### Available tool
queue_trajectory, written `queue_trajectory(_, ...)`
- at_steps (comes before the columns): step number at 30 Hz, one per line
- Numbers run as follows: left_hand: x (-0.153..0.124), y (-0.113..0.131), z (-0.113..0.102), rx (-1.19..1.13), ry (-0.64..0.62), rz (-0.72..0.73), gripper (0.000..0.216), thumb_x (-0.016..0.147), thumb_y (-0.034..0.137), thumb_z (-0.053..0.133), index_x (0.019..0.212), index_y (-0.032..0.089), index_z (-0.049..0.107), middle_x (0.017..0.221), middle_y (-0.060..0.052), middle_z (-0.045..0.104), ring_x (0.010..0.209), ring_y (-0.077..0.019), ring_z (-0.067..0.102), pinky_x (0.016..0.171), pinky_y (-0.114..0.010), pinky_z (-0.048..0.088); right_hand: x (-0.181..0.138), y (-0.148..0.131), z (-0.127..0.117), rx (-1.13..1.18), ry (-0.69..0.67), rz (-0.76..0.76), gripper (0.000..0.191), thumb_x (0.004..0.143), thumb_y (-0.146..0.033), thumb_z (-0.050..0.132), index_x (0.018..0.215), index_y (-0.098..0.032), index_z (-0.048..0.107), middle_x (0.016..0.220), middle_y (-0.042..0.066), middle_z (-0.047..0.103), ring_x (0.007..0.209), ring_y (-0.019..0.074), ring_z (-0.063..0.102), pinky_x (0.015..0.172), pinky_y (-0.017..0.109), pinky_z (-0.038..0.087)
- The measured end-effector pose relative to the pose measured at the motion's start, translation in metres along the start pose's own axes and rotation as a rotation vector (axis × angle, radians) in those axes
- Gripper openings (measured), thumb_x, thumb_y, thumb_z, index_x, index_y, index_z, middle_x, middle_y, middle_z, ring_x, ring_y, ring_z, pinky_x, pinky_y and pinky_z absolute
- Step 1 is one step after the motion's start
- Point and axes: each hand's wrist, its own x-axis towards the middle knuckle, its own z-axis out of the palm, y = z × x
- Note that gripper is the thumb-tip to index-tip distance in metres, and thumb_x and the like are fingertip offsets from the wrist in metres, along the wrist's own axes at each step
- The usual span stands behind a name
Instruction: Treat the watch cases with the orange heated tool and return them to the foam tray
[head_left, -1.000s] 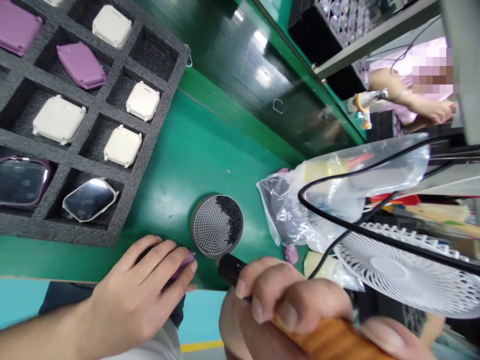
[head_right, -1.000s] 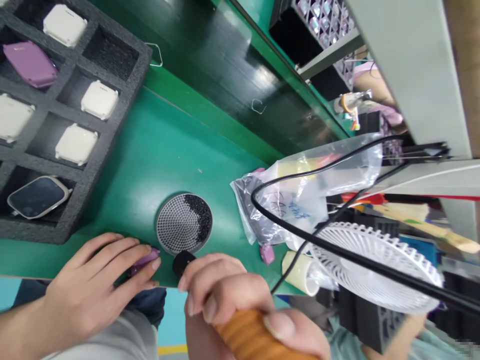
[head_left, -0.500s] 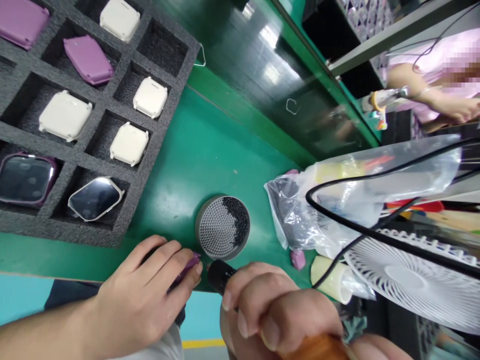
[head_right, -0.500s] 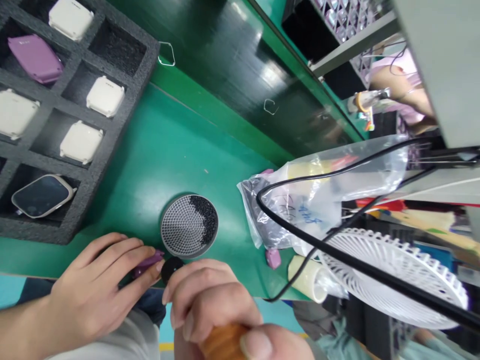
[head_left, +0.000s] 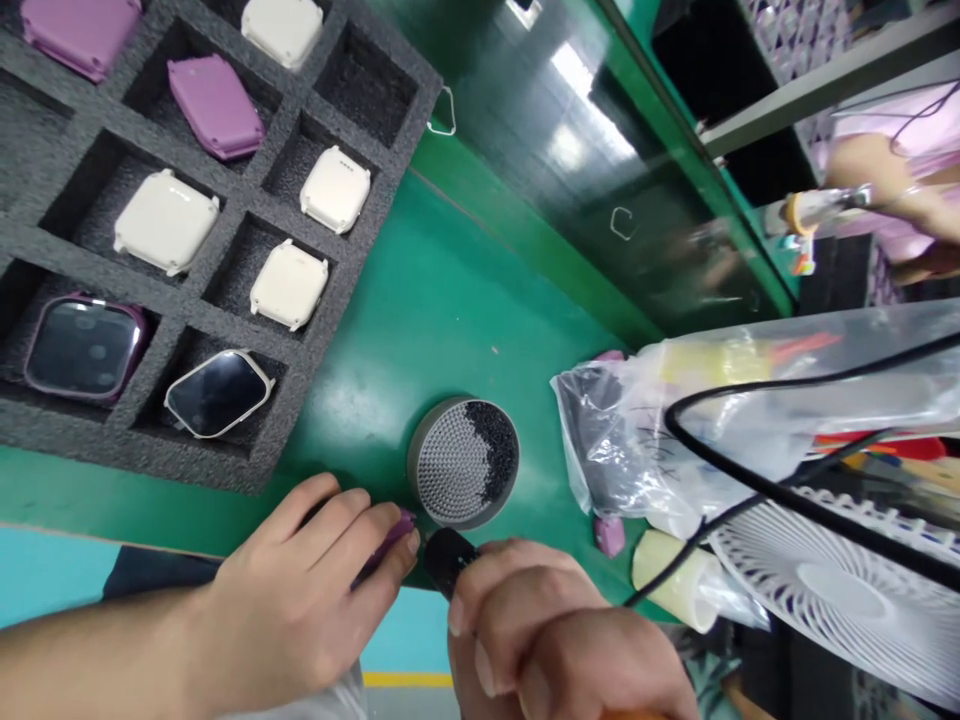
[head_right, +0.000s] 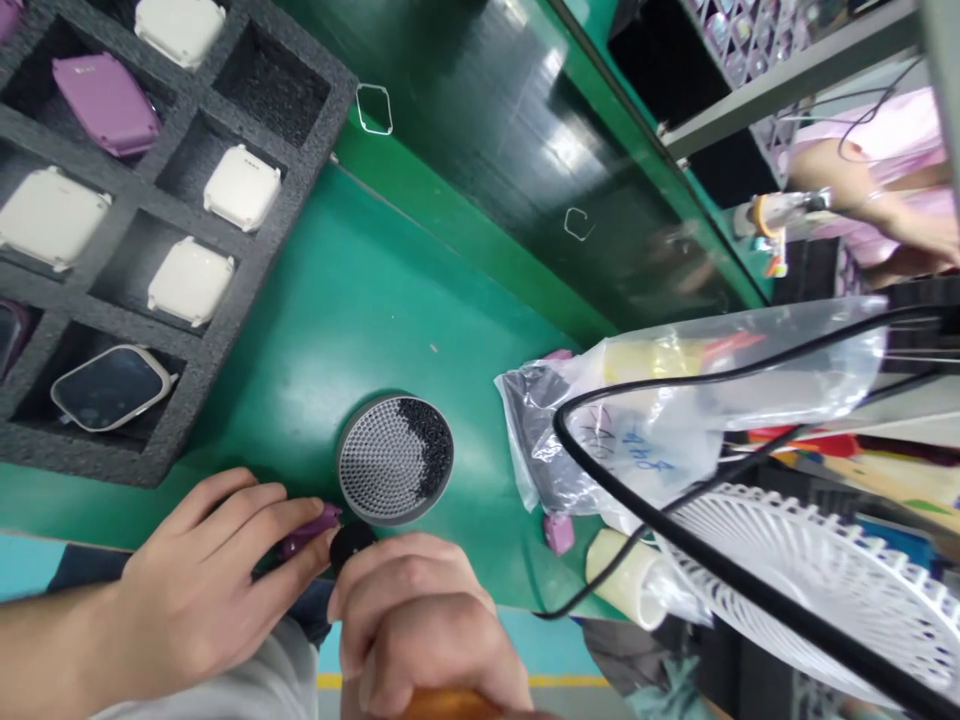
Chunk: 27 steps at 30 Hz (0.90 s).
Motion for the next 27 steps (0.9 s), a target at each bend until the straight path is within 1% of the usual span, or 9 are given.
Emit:
queue_trajectory(2, 0.000, 0.000, 0.000, 0.001, -0.007, -0.003, 0.032, 0.101, 0.023, 0.053, 0.125, 0.018, 0.073, 0.125, -0.008, 0.071, 0.111, -0.0279, 0.058, 0.107, -0.049, 0.039, -0.002, 0.003, -0.002, 0.007, -0.002, -0.002, 0.032, 0.104, -0.039, 0.045, 0.077, -0.026, 0.057, 0.060, -0.006, 0.058, 0.056, 0.0146, 0.065, 0.056, 0.033, 0.058)
queue_trajectory(6, 0.001, 0.000, 0.001, -0.002, 0.009, -0.007, 0.027, 0.101, 0.023, 0.055, 0.121, 0.019, 0.074, 0.122, -0.006, 0.072, 0.108, -0.0258, 0.059, 0.105, -0.047, 0.040, -0.001, 0.007, -0.006, 0.024, -0.160, -0.002, 0.027, 0.102, -0.044, 0.047, 0.086, -0.027, 0.061, 0.067, -0.004, 0.061, 0.069, 0.0179, 0.069, 0.059, 0.038, 0.060)
queue_trajectory(7, 0.001, 0.000, 0.000, -0.002, 0.012, -0.007, 0.026, 0.101, 0.023, 0.057, 0.121, 0.020, 0.074, 0.122, -0.006, 0.072, 0.108, -0.0253, 0.060, 0.105, -0.047, 0.040, -0.001, 0.008, -0.004, 0.045, -0.128, -0.047, 0.024, 0.101, -0.043, 0.049, 0.091, -0.027, 0.062, 0.070, -0.004, 0.062, 0.068, 0.0172, 0.068, 0.058, 0.038, 0.060)
queue_trajectory(9, 0.001, 0.000, -0.001, 0.019, 0.018, -0.014, 0.026, 0.100, 0.025, 0.061, 0.122, 0.021, 0.074, 0.120, -0.005, 0.072, 0.107, -0.0252, 0.060, 0.104, -0.047, 0.041, 0.000, 0.010, 0.002, 0.094, 0.085, -0.180, 0.019, 0.099, -0.040, 0.053, 0.108, -0.026, 0.062, 0.078, -0.005, 0.063, 0.063, 0.0149, 0.065, 0.053, 0.038, 0.058)
queue_trajectory(11, 0.001, -0.001, -0.003, 0.032, 0.018, -0.008, 0.028, 0.098, 0.027, 0.065, 0.125, 0.021, 0.073, 0.123, -0.006, 0.072, 0.110, -0.0265, 0.061, 0.106, -0.049, 0.042, 0.002, 0.011, 0.010, 0.122, 0.354, -0.315, 0.030, 0.098, -0.039, 0.056, 0.125, -0.027, 0.056, 0.084, -0.006, 0.064, 0.058, 0.0123, 0.061, 0.047, 0.035, 0.054)
queue_trajectory(13, 0.000, -0.002, -0.005, 0.012, 0.003, 0.041, 0.031, 0.099, 0.025, 0.060, 0.126, 0.017, 0.073, 0.132, -0.009, 0.070, 0.117, -0.0294, 0.061, 0.110, -0.052, 0.041, 0.004, 0.012, 0.015, 0.118, 0.482, -0.360, 0.033, 0.098, -0.040, 0.057, 0.128, -0.026, 0.053, 0.082, -0.006, 0.063, 0.054, 0.0108, 0.058, 0.045, 0.033, 0.051)
queue_trajectory(17, 0.001, -0.004, -0.006, -0.023, -0.006, 0.113, 0.038, 0.096, 0.014, 0.047, 0.123, 0.010, 0.073, 0.137, -0.015, 0.069, 0.120, -0.0325, 0.061, 0.112, -0.056, 0.041, 0.008, 0.016, 0.016, 0.129, 0.440, -0.283, 0.025, 0.101, -0.044, 0.047, 0.118, -0.026, 0.054, 0.079, -0.006, 0.062, 0.058, 0.0125, 0.060, 0.049, 0.035, 0.054)
queue_trajectory(23, 0.000, 0.000, -0.002, 0.048, 0.017, 0.028, 0.030, 0.096, 0.027, 0.067, 0.122, 0.016, 0.074, 0.127, -0.011, 0.072, 0.115, -0.0302, 0.063, 0.109, -0.053, 0.044, 0.006, 0.025, 0.018, 0.155, 0.477, -0.375, 0.029, 0.104, -0.040, 0.032, 0.119, -0.025, 0.052, 0.076, -0.006, 0.058, 0.055, 0.0104, 0.058, 0.045, 0.030, 0.052)
queue_trajectory(27, -0.002, -0.002, -0.005, -0.016, -0.054, 0.071, 0.032, 0.098, 0.025, 0.058, 0.125, 0.014, 0.073, 0.142, -0.014, 0.066, 0.129, -0.0337, 0.059, 0.115, -0.057, 0.040, 0.004, 0.026, 0.018, 0.163, 0.463, -0.325, 0.029, 0.105, -0.040, 0.028, 0.116, -0.027, 0.052, 0.076, -0.007, 0.058, 0.055, 0.0109, 0.059, 0.047, 0.031, 0.053)
